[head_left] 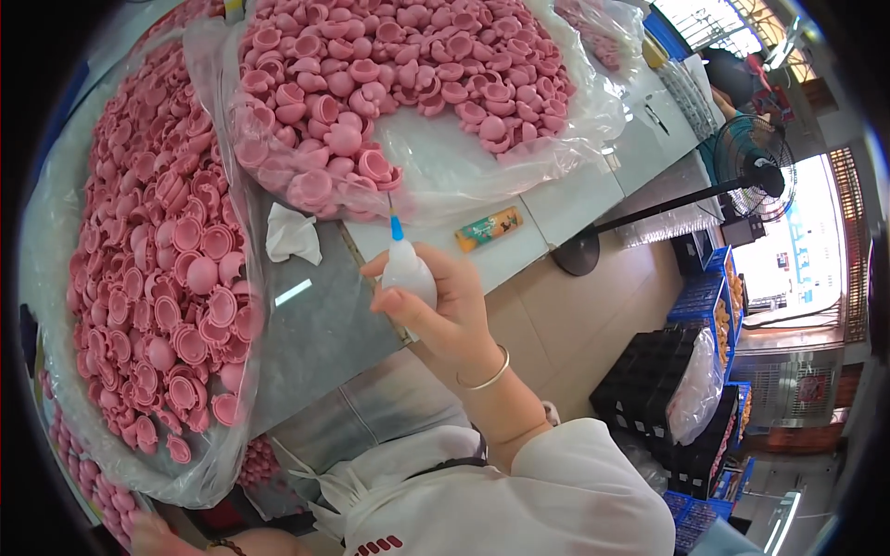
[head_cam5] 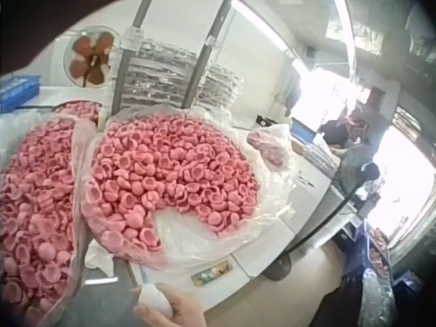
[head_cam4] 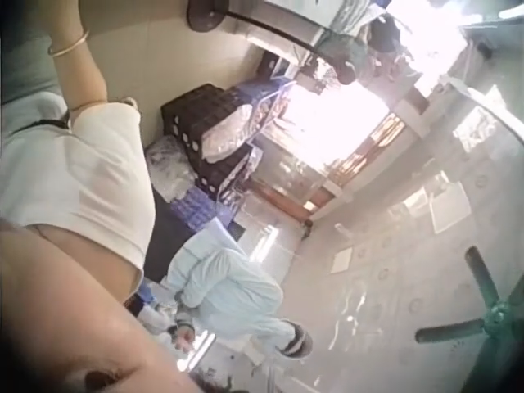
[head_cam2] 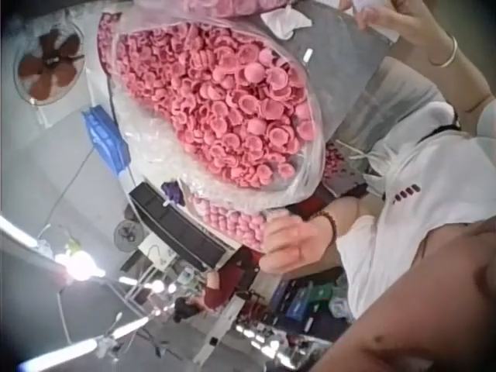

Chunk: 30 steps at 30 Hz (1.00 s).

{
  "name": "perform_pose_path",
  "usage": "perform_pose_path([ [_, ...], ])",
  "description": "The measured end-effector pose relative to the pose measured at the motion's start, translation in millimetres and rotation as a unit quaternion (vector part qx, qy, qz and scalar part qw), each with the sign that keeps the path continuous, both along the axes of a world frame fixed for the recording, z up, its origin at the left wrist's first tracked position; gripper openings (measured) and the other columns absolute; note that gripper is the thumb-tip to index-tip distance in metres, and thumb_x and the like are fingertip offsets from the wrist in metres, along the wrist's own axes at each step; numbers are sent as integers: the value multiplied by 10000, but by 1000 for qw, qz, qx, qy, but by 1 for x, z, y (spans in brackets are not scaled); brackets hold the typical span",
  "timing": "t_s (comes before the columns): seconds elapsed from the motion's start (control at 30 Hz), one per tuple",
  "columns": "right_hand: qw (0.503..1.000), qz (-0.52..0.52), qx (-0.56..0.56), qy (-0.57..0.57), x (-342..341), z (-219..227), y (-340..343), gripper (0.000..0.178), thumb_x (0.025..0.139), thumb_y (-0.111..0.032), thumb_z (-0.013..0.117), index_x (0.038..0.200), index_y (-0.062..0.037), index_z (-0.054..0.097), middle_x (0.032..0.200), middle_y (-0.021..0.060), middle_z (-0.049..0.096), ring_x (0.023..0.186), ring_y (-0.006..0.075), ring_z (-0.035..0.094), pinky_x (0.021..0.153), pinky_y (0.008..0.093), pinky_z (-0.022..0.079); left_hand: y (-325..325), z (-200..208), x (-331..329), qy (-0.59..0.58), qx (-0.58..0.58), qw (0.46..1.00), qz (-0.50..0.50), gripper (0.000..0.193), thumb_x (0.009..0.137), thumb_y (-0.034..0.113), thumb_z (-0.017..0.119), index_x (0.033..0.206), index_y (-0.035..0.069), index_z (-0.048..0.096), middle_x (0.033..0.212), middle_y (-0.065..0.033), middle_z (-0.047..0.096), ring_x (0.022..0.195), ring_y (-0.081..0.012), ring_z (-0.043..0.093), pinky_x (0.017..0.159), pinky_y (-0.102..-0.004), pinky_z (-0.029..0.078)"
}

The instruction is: The person is applying glue to pink plastic spherical shell halves and joining them together.

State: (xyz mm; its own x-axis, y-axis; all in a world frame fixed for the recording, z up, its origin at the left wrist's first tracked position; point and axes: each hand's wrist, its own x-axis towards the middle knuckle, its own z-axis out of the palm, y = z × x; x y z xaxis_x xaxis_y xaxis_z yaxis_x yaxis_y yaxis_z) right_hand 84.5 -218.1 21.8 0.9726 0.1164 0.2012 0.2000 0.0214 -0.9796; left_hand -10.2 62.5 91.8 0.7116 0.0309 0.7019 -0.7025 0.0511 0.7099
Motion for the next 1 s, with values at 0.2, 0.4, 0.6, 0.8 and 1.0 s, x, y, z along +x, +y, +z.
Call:
perform_pose_path([
  [0.2,1000,1,-1,1,-1,5,7,253,763,-162,599,940,10,548,670,0,521,603,46,457,544,193,366,33,-54,-2,250,453,796,314,190,759,17,519,948,4,520,877,-113,523,810,-205,496,758,-253,371],
  [0.4,996,59,46,-44,-10,7,5,381,775,-301,567,977,18,518,690,30,539,598,93,491,568,233,391,38,-63,2,170,311,851,388,190,781,10,499,961,-51,506,894,-103,529,837,-190,515,705,-254,393],
  [0.6,965,216,100,-111,-39,11,47,406,785,-349,531,983,5,502,807,74,567,691,181,526,608,281,413,-32,-51,0,275,-48,959,50,119,794,64,496,881,-12,469,809,-60,498,669,-90,472,582,-186,375],
  [0.8,959,234,112,-111,-49,12,65,404,797,-305,528,1045,7,464,890,88,544,733,185,511,637,276,416,-69,-79,-2,341,-254,905,3,354,767,100,549,1078,-20,431,990,-88,493,846,-124,498,684,-194,415],
  [1.0,973,138,182,-28,-50,18,46,403,764,-205,570,1051,29,412,901,118,503,710,150,500,600,259,407,-79,-78,-8,390,-299,871,-5,442,721,86,621,1115,42,426,932,-157,550,662,-132,531,490,-211,459],
])
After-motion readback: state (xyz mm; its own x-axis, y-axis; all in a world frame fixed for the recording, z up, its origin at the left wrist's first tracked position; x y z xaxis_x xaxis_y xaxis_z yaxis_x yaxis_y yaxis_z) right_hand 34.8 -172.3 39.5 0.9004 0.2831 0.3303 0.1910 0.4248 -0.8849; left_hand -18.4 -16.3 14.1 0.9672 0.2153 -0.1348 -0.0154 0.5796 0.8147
